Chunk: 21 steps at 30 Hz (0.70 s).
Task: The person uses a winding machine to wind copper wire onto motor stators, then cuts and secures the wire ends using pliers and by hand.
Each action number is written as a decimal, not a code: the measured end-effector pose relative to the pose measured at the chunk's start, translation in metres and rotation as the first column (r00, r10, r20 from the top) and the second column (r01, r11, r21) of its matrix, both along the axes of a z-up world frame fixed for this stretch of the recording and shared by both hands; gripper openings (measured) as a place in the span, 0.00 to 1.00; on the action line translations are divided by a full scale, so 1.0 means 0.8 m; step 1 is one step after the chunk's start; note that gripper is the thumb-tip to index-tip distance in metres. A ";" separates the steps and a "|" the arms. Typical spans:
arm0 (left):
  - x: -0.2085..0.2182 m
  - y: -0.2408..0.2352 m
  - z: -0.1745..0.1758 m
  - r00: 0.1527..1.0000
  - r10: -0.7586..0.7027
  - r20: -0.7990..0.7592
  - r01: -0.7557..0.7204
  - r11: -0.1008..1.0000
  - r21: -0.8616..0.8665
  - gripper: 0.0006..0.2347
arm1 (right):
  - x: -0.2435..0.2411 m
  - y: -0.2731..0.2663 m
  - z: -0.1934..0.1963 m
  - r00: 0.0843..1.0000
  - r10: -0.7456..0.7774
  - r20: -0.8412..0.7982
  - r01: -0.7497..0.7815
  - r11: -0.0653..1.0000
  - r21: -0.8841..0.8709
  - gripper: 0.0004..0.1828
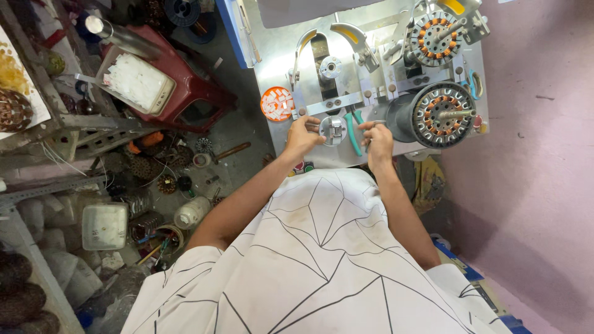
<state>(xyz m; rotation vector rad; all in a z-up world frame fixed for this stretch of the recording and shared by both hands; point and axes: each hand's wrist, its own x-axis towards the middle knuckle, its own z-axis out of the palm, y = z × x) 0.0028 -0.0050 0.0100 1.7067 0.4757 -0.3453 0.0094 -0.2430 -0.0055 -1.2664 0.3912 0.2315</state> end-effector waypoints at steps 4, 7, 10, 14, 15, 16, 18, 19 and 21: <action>0.004 -0.012 0.030 1.000 0.006 0.000 -0.006 0.992 0.125 0.19 | 0.000 0.020 0.003 0.977 0.168 -0.132 -0.198 0.944 -0.265 0.12; 0.004 -0.011 0.038 1.000 0.026 0.004 -0.027 0.990 0.138 0.20 | 0.007 0.021 0.009 0.952 0.183 -0.247 -0.238 0.947 -0.214 0.11; 0.003 -0.014 0.032 0.999 0.038 0.000 -0.038 0.990 0.137 0.20 | 0.018 0.012 -0.004 0.914 0.189 -0.360 -0.212 0.977 -0.026 0.10; 0.009 -0.010 0.020 0.999 0.002 -0.039 0.002 0.993 0.121 0.19 | 0.028 0.007 -0.014 0.832 0.332 -0.444 -0.274 0.942 0.192 0.09; 0.011 -0.011 0.018 0.999 -0.003 -0.039 0.008 0.993 0.116 0.19 | 0.029 0.010 -0.014 0.824 0.356 -0.442 -0.291 0.933 0.211 0.09; 0.012 -0.012 0.017 0.999 -0.009 -0.040 0.014 0.994 0.111 0.20 | 0.029 0.013 -0.012 0.814 0.380 -0.439 -0.307 0.924 0.230 0.08; 0.010 -0.010 0.019 1.000 -0.017 -0.022 0.019 0.993 0.117 0.20 | 0.027 0.019 0.000 0.835 0.326 -0.443 -0.274 0.945 0.178 0.09; 0.009 -0.014 0.021 1.000 -0.026 -0.001 0.026 0.992 0.122 0.21 | 0.025 0.022 0.008 0.846 0.297 -0.443 -0.256 0.955 0.151 0.10; 0.004 -0.015 0.023 0.997 -0.038 0.072 0.031 0.995 0.098 0.19 | 0.017 0.029 0.027 0.894 0.180 -0.409 -0.197 0.980 0.001 0.13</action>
